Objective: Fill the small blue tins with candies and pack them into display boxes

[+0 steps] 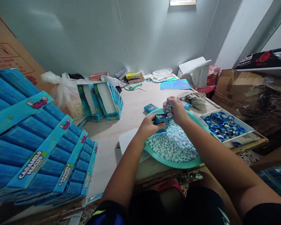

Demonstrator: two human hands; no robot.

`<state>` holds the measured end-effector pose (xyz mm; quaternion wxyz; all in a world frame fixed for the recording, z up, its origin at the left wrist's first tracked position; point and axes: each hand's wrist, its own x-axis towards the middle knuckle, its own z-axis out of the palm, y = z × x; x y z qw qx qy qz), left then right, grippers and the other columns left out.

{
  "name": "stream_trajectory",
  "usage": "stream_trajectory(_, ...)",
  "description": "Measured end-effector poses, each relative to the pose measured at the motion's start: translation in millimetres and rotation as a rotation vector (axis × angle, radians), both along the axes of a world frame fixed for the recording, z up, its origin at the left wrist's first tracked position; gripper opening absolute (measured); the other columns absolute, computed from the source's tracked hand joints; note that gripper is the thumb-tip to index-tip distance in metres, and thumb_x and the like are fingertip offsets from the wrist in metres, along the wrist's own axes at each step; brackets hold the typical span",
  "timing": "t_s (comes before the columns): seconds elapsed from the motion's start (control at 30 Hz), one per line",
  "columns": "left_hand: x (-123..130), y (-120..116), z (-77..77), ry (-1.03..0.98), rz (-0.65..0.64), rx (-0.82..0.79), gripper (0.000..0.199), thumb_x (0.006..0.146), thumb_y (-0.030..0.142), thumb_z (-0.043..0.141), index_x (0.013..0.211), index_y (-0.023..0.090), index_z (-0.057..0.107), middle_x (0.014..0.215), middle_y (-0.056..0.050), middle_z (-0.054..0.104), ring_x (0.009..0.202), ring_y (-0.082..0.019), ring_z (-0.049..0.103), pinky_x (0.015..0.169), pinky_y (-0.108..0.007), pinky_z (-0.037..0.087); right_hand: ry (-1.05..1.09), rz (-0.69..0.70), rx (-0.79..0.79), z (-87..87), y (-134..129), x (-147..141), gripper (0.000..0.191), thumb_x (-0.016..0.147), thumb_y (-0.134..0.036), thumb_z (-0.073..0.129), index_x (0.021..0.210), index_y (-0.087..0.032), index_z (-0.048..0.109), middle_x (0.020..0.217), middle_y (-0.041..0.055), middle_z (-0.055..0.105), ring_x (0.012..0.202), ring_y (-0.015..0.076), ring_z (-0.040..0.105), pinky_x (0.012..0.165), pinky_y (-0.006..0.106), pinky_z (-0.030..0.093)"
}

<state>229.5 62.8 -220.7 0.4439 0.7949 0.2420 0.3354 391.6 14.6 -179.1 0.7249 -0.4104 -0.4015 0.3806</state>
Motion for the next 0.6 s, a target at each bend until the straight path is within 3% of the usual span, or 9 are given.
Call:
stream_trajectory(0.23,-1.0,1.4,-0.3,-0.021,0.016,-0.013,0.053,0.074,0.033,0.086,0.123,0.018,0.073,0.113,-0.01,0.076,0.104,-0.032,0.07,0.095,-0.043,0.057,-0.019,0.024,0.001,-0.1,-1.2,-0.1,0.031,0.074,-0.048,0.067,0.076,-0.022,0.051,0.077,-0.0026,0.058,0.062,0.011,0.056,0.058,0.023,0.048)
stream_trajectory(0.4,-1.1,2.7,0.8,-0.098,-0.041,-0.209,0.056,0.07,0.04,0.089,0.118,0.015,0.074,0.111,-0.011,0.076,0.104,-0.032,0.07,0.092,-0.043,0.058,-0.006,0.023,0.003,1.6,-1.3,-1.3,0.03,0.071,-0.046,0.068,0.076,-0.021,0.052,0.078,-0.0025,0.059,0.064,0.0111,0.056,0.06,0.023,0.048)
stream_trajectory(0.6,-0.7,4.8,-1.7,-0.075,-0.032,-0.133,0.056,0.073,0.039,0.087,0.122,0.016,0.072,0.115,-0.011,0.075,0.108,-0.032,0.069,0.096,-0.043,0.057,-0.005,0.03,0.04,1.3,-0.2,-3.8,0.029,0.071,-0.045,0.068,0.074,-0.021,0.052,0.076,-0.003,0.059,0.061,0.0106,0.056,0.059,0.023,0.047)
